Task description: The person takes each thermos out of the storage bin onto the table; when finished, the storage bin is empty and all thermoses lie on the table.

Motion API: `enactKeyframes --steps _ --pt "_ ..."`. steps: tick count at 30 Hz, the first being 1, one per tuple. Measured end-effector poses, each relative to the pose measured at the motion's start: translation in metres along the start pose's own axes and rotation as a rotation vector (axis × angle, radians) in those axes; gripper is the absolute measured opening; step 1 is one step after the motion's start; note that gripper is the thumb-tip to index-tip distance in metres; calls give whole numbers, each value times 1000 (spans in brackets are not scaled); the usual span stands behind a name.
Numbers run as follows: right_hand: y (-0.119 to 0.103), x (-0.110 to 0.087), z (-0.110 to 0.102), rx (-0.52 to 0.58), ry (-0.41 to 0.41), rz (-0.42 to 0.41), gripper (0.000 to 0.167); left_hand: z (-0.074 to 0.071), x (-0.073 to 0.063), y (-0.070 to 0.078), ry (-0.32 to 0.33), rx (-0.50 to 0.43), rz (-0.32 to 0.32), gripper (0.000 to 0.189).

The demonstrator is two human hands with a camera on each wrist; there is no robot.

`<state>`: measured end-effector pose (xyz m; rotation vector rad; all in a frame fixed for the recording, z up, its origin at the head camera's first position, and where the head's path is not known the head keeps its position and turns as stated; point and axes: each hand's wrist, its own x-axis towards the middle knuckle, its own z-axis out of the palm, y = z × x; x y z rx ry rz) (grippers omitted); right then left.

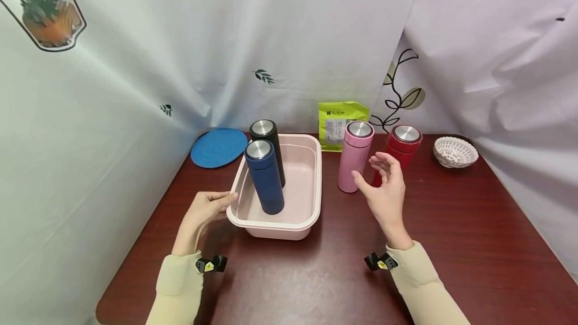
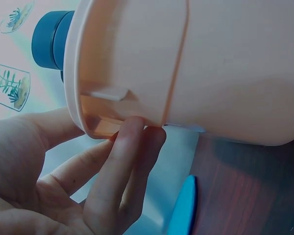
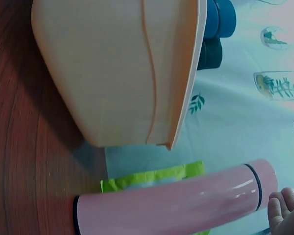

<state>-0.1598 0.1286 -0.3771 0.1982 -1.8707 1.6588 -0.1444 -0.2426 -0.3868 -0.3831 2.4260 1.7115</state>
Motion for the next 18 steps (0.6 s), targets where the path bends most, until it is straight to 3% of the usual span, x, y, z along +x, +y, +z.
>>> enactKeyframes --steps 5,18 --pt "17 2 9 37 -27 10 66 0 1 0 -1 -11 4 57" --pt "14 1 31 123 -93 77 63 1 2 -1 10 -23 -4 57"
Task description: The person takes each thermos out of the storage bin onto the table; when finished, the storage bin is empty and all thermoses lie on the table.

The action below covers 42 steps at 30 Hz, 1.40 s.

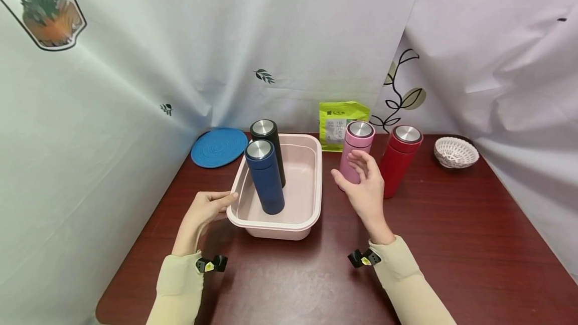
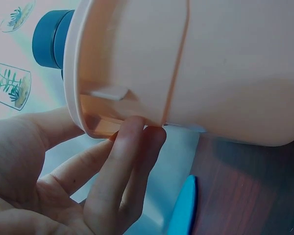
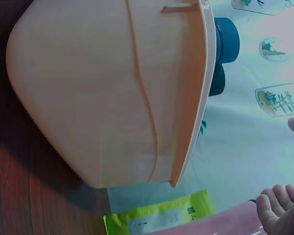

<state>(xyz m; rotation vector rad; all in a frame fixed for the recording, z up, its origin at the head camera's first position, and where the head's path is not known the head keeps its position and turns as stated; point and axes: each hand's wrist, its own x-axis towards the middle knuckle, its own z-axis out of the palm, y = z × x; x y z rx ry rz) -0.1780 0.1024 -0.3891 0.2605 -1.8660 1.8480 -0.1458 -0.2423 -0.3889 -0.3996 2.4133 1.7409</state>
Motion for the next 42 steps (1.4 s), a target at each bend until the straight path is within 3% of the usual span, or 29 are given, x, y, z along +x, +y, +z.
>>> enactKeyframes --steps 6,14,18,27,42 --pt "0 -1 6 8 -39 26 63 0 0 0 1 -3 -2 57" --pt "-29 -4 16 13 -101 93 60 0 0 1 -4 4 -3 57" --pt "-26 -3 20 14 -132 125 60 0 0 1 -3 10 -6 57" --pt "5 1 32 67 -199 159 64 0 0 1 1 7 -8 57" --pt "3 1 49 -22 -323 185 66 0 0 1 -3 2 -7 57"
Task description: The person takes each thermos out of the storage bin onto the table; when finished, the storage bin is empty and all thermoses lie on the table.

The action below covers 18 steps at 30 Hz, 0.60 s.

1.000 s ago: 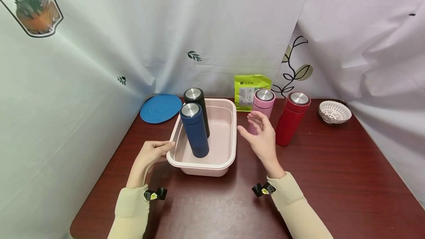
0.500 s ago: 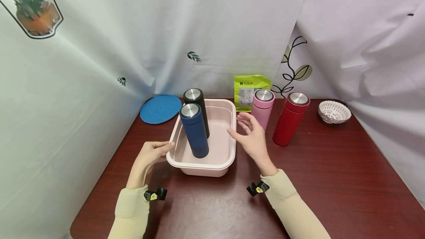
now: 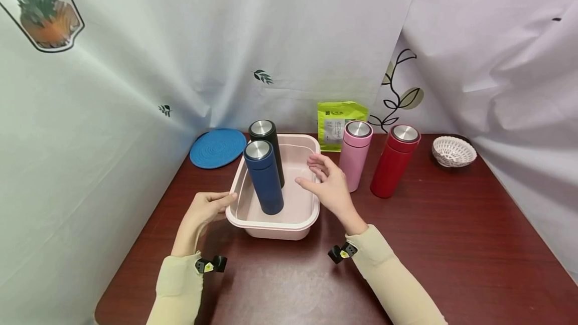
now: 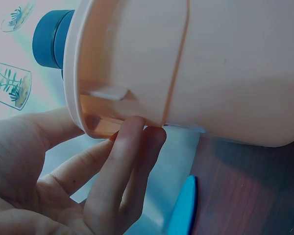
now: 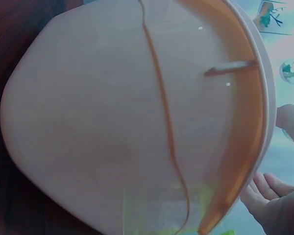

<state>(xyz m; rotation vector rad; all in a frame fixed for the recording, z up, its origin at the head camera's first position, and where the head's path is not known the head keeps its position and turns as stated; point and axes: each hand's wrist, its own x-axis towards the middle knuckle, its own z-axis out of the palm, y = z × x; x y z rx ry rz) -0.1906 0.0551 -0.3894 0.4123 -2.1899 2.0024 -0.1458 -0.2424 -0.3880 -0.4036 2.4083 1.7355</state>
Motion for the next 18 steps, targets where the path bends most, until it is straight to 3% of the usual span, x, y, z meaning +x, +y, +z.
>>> enactKeyframes --steps 11,18 --pt "-4 4 20 20 -58 -8 68 0 0 1 -3 8 -2 60" --pt "-3 4 30 -45 -80 -40 66 -1 0 -1 0 12 -5 61"
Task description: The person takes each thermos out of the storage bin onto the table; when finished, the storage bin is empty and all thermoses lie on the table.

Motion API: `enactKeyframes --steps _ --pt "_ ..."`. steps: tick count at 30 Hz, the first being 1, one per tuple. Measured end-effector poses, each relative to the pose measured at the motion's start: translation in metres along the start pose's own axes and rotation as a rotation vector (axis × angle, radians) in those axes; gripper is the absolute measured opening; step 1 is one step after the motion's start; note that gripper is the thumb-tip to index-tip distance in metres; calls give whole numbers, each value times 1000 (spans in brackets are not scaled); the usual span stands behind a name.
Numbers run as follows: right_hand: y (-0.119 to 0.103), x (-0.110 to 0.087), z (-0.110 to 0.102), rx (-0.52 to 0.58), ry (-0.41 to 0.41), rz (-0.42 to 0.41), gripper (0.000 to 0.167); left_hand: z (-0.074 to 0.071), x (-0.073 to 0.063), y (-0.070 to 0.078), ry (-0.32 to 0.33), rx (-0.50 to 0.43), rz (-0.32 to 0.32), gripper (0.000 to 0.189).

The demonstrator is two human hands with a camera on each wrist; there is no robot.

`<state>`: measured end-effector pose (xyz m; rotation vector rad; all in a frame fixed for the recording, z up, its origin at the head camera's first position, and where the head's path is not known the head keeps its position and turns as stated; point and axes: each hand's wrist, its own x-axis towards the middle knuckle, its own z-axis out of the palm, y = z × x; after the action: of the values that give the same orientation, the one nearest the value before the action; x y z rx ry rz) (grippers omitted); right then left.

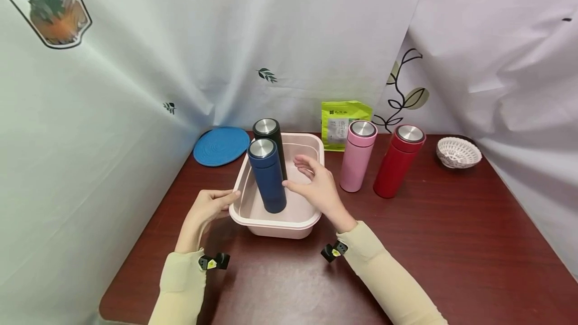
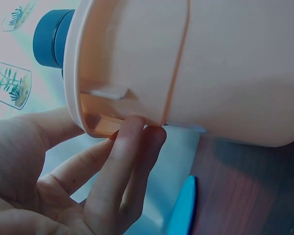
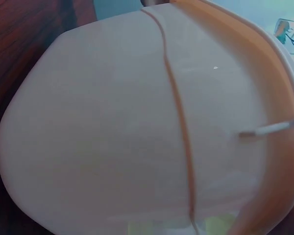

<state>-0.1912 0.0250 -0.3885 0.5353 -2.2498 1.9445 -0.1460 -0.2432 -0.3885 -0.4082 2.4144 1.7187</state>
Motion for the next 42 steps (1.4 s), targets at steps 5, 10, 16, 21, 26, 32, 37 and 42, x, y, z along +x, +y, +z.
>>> enactKeyframes --steps 5,10,16,21,26,32,37,42 --pt "-3 1 4 -22 -20 -8 68 0 0 0 4 6 4 60" --pt "-11 1 8 -55 -47 -4 71 1 0 1 2 2 5 60" --pt "-9 3 13 -168 -68 1 74 2 0 2 1 3 6 59" --pt "-9 6 17 -200 -102 14 76 1 0 3 11 5 1 59" --pt "-7 8 23 -223 -121 16 76 2 0 2 14 11 2 59" --pt "-7 10 30 -245 -112 6 75 2 0 2 15 6 11 57" --pt "-10 11 34 -275 -118 28 76 3 -1 1 18 6 7 57" --pt "-14 13 38 -321 -114 46 77 2 -2 1 22 -2 8 57"
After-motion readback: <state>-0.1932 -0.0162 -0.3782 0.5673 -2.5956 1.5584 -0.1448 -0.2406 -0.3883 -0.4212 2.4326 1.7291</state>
